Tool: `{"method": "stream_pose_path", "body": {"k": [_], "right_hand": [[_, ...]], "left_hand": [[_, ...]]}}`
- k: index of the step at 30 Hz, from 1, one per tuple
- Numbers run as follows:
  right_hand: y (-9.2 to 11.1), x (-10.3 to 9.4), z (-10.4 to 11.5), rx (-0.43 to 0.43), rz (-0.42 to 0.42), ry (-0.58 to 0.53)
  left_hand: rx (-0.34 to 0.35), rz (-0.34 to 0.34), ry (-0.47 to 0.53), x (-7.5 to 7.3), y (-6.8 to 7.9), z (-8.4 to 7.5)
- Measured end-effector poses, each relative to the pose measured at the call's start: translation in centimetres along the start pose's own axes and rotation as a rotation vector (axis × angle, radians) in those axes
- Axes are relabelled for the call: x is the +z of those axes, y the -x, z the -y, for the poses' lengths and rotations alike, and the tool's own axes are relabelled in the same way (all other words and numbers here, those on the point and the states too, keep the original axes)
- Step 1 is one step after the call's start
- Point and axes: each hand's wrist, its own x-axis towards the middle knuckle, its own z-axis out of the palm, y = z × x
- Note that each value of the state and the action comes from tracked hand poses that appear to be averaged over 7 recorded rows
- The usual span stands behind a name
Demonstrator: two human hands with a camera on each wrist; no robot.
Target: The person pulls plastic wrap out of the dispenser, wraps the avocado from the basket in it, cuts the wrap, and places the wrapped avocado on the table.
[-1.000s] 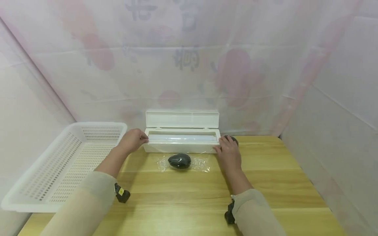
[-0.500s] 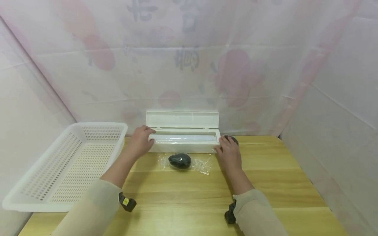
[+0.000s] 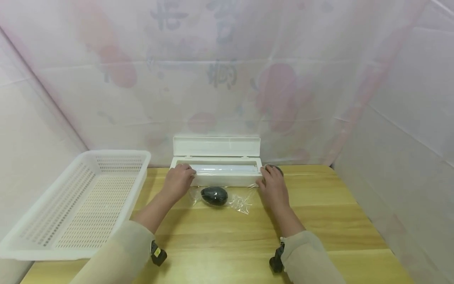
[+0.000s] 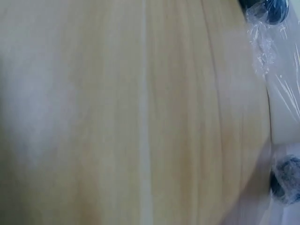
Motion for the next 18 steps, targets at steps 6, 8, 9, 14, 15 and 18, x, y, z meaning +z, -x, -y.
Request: {"method": "stream_pose_path", "body": {"k": [6,8,9,14,15,18], "right_hand": [[0.7,0.3,0.2,0.002,-0.111,0.008],[0.8,0.4,0.2,-0.032,-0.14,0.033],[0.9,0.5,0.2,-0.062,-0.163,0.041],[1.2,0.6,0.9,-0.194,-0.203,-0.021],[1.3,0.5,1.1,-0.192,-0.172,-0.06],[1.7,0.1,1.8,-0.107,-0.022,-0.191]], "left_hand": [[0.063,-0.155,-0.005,0.5,0.1,0.3],[0.085,-0.199,0.025,0.5,0.3,0.2],[0.09,-0.205,0.039,0.5,0.4,0.2],[0.058,-0.184,0.108,0.5,0.9,-0.2],[0.049,-0.181,0.11,0.6,1.0,-0.3],[0.048,-0.214,0.115,0.6,1.3,-0.5]]}}
